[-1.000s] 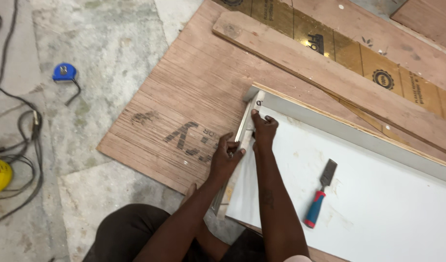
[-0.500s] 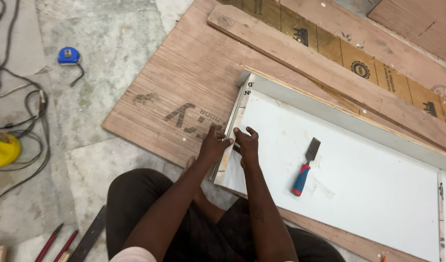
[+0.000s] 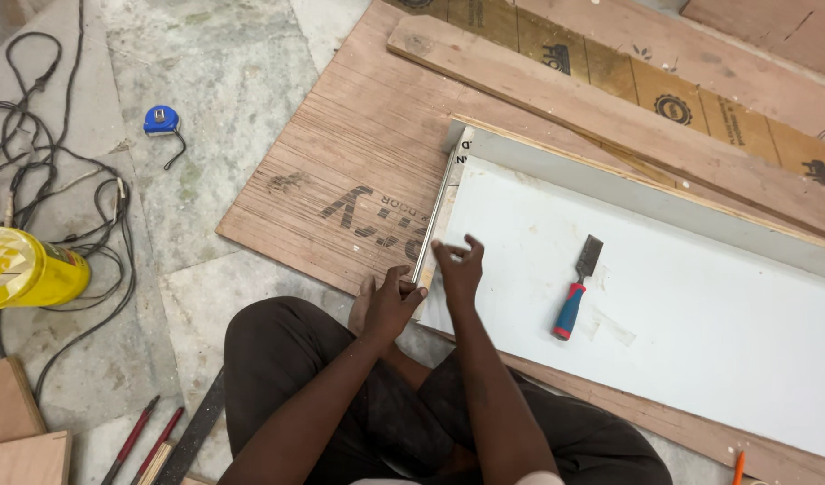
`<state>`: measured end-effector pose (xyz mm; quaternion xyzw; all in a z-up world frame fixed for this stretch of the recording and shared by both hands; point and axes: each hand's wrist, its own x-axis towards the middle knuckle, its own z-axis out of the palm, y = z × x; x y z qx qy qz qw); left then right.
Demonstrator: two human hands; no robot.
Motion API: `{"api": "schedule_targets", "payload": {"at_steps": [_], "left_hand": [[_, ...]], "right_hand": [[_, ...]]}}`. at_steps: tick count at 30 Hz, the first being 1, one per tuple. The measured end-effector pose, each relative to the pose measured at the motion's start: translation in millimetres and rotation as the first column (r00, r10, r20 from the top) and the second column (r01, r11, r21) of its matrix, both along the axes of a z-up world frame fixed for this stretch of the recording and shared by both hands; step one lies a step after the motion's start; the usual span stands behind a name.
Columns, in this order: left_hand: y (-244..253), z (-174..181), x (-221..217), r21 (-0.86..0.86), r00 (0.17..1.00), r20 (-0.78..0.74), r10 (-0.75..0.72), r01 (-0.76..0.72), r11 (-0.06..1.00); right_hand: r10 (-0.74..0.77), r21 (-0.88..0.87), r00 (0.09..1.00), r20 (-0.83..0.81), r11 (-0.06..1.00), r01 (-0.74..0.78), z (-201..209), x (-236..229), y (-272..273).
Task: The person applies glue to a white edge banding strip using a small brush and then carefully adheres it to the edge of a wooden panel. They press the strip down firmly along its length to ensure it is securely attached.
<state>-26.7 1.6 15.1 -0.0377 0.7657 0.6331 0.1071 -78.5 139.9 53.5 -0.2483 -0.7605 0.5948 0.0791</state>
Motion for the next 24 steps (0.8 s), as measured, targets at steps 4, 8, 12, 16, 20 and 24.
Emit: {"api": "schedule_targets", "payload": {"at_steps": [4, 8, 12, 16, 20, 24], "left_hand": [[-0.8, 9.4, -2.0, 0.018, 0.999, 0.02, 0.029, -0.029, 0.999], [-2.8, 10.5, -1.4, -0.033, 0.997, 0.075, 0.032, -0.029, 0.999], [-1.9, -9.3, -6.0, 0.011, 0.995, -0.008, 0.104, -0.104, 0.995], [-10.4, 10.9, -11.5, 0.182, 0.961, -0.107, 0.254, -0.232, 0.956], [-36.0, 84.6, -2.5, 0.549, 0.996, 0.006, 0.084, -0.073, 0.833], [-53.9, 146.3, 3.6, 0.702, 0.99, 0.138, -0.013, -0.088, 0.706]], "right_hand": [[-0.021, -0.04, 1.0, -0.017, 0.999, 0.021, 1.9, -27.7, -0.1], [-0.019, -0.136, 0.998, 0.061, 0.99, 0.027, 4.2, -9.6, -9.6], [0.094, -0.122, 0.994, 0.056, 0.989, -0.087, 5.2, 37.1, -8.6], [0.206, -0.052, 0.96, -0.188, 0.974, -0.219, 17.4, 71.7, 5.2], [0.263, -0.623, 0.914, -0.309, 0.67, -0.404, 61.8, 93.9, -20.3], [0.354, -0.799, 0.878, -0.322, 0.396, -0.452, 106.2, 98.6, -64.1]]}}
